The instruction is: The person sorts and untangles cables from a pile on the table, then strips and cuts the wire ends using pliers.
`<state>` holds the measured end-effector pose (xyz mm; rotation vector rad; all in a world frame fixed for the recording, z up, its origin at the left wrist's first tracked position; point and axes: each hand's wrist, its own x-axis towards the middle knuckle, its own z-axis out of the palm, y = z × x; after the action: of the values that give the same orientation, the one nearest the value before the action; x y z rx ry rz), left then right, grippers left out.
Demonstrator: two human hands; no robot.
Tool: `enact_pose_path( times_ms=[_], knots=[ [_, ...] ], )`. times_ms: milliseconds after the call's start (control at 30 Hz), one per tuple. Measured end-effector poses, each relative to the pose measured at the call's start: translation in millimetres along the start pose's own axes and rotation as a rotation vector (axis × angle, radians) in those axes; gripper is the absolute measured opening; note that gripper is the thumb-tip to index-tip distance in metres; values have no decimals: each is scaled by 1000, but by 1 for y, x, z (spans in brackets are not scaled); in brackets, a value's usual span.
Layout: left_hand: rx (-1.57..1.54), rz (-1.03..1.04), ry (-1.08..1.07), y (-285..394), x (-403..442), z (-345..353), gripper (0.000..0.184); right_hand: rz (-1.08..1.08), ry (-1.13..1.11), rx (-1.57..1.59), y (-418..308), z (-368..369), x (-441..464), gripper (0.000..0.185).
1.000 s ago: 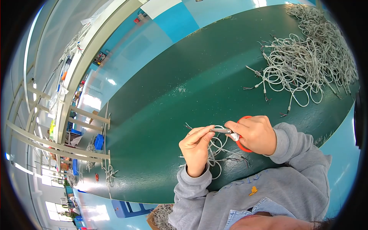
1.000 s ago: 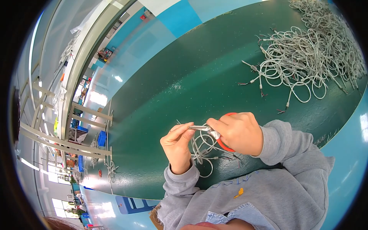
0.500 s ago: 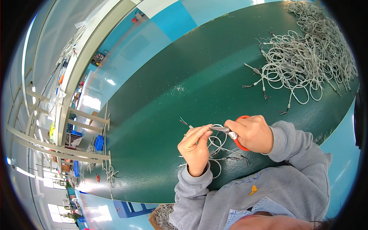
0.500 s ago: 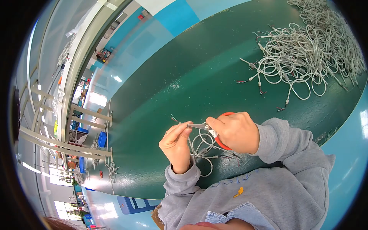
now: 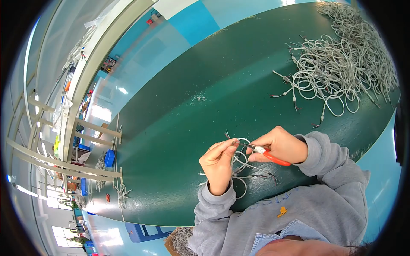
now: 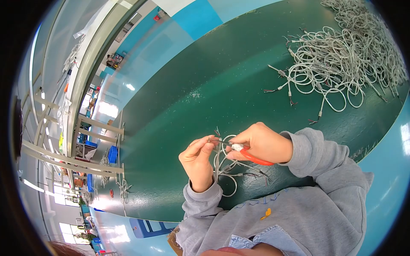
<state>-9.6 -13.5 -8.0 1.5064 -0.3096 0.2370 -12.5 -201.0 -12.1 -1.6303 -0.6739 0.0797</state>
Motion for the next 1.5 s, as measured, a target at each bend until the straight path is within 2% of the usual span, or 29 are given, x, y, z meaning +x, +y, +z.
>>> enact_pose_path(
  times_ms=[67,100,200,333,733,900,1000,1033,1133,1300,1400,1500],
  knots=[
    [-9,-10,-6,1,0,0,15,-126,117,-407,-6,0,-1,18],
    [-16,-17,-7,2,0,1,15,-125,115,-408,-8,0,-2,18],
    [-28,-29,-8,3,-1,1,15,-204,204,-706,-14,2,-3,16],
    [-56,-42,2,4,-1,3,16,-309,318,-818,-9,4,-1,18],
    [-64,-116,-24,8,-2,4,16,-354,387,-1052,-5,6,-4,22],
    [-66,-39,17,3,-4,8,16,-245,261,-742,-4,6,-5,15],
    [-58,21,41,-2,-4,8,16,0,17,-65,-5,4,0,13],
    [-63,9,31,-2,-5,7,17,0,16,-65,-8,2,1,13],
    [-73,-16,9,-1,-4,4,17,258,-124,122,-20,-4,3,19],
    [-75,-68,21,6,-4,5,17,72,33,160,-3,8,2,15],
    [-88,-57,61,7,-4,7,18,-103,174,-318,-2,7,0,15],
    [-152,-109,-15,9,-4,2,19,-215,276,-452,-5,10,2,14]
  ],
)
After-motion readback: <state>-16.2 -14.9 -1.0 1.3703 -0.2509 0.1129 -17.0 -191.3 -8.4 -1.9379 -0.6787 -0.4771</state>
